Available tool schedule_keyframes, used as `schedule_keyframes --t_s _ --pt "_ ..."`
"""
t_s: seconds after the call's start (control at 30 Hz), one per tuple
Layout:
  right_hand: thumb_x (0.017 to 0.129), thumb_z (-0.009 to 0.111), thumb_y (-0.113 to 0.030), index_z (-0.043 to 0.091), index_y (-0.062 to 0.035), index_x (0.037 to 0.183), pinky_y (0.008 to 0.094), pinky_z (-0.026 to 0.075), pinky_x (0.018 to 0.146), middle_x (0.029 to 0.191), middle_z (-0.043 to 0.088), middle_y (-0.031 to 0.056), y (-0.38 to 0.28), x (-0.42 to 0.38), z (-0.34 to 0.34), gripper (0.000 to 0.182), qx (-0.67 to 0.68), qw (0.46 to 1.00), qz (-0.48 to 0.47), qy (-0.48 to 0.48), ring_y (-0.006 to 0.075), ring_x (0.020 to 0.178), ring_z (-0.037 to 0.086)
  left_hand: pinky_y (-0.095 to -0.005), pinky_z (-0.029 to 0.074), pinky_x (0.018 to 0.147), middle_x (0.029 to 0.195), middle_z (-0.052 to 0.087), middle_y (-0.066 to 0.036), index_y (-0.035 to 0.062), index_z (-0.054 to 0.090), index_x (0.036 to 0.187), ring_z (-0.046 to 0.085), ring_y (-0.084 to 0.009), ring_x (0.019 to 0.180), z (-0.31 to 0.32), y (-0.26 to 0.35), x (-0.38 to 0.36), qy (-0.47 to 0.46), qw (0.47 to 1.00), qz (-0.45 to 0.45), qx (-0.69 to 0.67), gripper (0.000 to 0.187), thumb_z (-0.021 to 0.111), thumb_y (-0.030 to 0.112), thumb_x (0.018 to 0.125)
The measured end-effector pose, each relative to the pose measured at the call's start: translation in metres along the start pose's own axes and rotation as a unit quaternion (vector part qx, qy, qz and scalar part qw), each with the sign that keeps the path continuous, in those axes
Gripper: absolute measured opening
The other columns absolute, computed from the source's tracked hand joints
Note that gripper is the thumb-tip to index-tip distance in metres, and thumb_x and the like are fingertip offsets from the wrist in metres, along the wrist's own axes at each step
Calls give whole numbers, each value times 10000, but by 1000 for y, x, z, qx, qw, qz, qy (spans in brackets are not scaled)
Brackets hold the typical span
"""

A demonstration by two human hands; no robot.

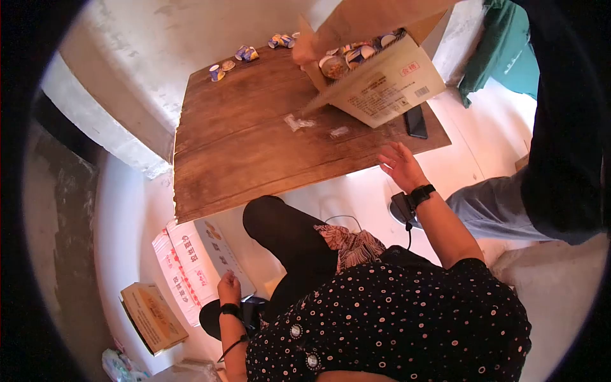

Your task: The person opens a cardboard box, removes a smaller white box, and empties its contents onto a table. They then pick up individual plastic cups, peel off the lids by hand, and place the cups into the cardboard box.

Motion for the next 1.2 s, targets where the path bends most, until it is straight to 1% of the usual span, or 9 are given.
schedule_keyframes --t_s 0.2,0.27,0.47,0.57,0.77,0.83,0.93,1.07,1.2 --pt "849 513 -585 203 -93 1423 420 342 986 1446 272 153 -30 33 -6 818 -21 996 -71 49 296 1294 316 -325 486 725 810 626 -147 -27 597 1006 616 -227 753 8 -12 0 13 1000 22 4 198 562 40 823" --pt "840 523 -591 199 -91 1426 415 339 984 1451 261 149 -42 42 5 836 -29 994 -80 63 296 1296 309 -306 486 750 868 627 -118 -26 562 1080 608 -195 802 9 -22 6 15 991 -1 -136 238 557 37 851" --pt "838 551 -560 113 -168 1448 495 251 1006 1497 167 80 -65 66 45 847 -145 979 -144 15 282 1357 182 -296 440 885 1139 550 -136 3 427 1277 544 -192 1038 -44 78 42 43 956 -40 -287 407 550 111 905" --pt "863 551 -490 94 -161 1446 491 247 993 1481 177 79 -58 75 40 811 -206 962 -150 97 249 1334 215 -315 419 921 1243 512 -151 37 383 1336 511 -220 1119 -53 123 81 7 936 -30 -351 477 542 190 913" --pt "860 628 -315 68 -147 1447 439 265 1010 1456 222 86 -47 80 47 828 -237 944 -210 91 244 1290 291 -338 465 879 1288 460 -152 47 330 1366 530 -236 1096 -36 201 127 -17 890 -1 -456 525 536 226 918" --pt "862 628 -288 108 -138 1434 418 319 980 1422 273 85 -49 91 40 787 -292 899 -319 70 249 1262 324 -332 477 863 1304 441 -147 38 308 1371 541 -234 1078 -22 225 128 -23 880 8 -474 538 529 242 925" --pt "875 608 -307 177 -123 1397 350 404 874 1326 376 77 -29 95 41 701 -326 889 -306 99 219 1184 398 -348 469 889 1320 414 -160 37 261 1391 528 -254 1098 11 254 114 -101 858 4 -503 569 526 230 925" --pt "884 588 -373 292 -163 1341 452 408 888 1244 439 84 57 53 86 584 -26 996 18 89 235 1123 438 -349 452 915 1302 418 -166 38 245 1398 520 -261 1105 40 261 106 -149 862 62 -481 605 549 239 914" --pt "879 593 -395 202 -159 1388 488 395 912 1386 312 58 107 52 116 684 18 997 81 1 277 1197 388 -421 361 1013 1416 278 -180 61 126 1440 390 -305 1253 43 253 110 -131 829 8 -544 751 550 370 904"
Point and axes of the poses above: each hand's wrist, its own x-axis towards the middle knuckle, its own z-axis out of the palm, y = z × x, the point moved 6 cm from there along x, towards the middle knuckle
